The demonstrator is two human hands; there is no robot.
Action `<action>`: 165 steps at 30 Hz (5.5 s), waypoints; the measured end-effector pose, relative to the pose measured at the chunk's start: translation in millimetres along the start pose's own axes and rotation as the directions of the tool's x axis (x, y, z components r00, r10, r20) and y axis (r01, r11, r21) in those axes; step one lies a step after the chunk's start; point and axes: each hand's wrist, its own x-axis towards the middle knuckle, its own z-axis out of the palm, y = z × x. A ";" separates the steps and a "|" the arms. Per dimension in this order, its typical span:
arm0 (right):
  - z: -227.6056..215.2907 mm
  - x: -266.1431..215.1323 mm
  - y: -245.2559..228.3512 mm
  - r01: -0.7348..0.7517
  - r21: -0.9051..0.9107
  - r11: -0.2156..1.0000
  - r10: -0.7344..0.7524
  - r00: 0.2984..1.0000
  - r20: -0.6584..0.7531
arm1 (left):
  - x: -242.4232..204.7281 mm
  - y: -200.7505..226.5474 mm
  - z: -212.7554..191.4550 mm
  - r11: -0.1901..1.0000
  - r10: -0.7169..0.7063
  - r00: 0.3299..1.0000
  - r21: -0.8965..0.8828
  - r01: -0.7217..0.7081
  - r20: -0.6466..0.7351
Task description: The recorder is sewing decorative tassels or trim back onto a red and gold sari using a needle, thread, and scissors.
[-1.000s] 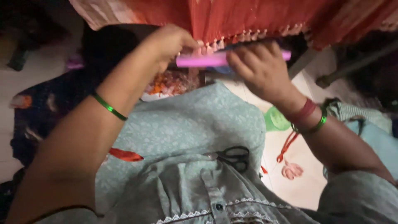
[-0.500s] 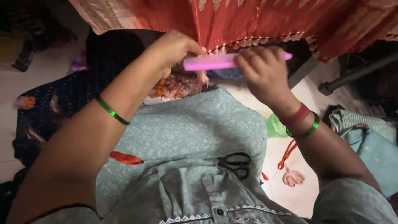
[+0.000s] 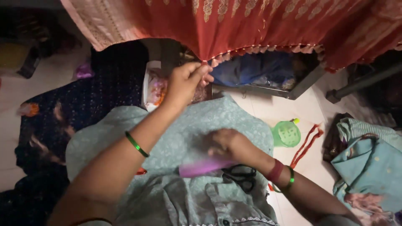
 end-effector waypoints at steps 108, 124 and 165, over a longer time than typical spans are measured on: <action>-87.7 68.1 -38.7 0.240 0.819 0.522 0.308 0.842 -0.443 | -10.7 36.1 -0.4 0.829 -0.269 0.943 -0.452 0.329 0.194; -175.9 67.4 -48.8 0.113 -0.230 0.967 -0.232 0.763 -0.603 | -10.3 83.8 -16.3 0.959 -0.279 0.952 -0.012 0.283 0.128; -138.5 81.2 -20.0 0.175 0.024 0.984 -0.131 0.813 -0.568 | -21.4 33.5 -22.6 0.971 0.008 0.999 -0.240 0.000 0.031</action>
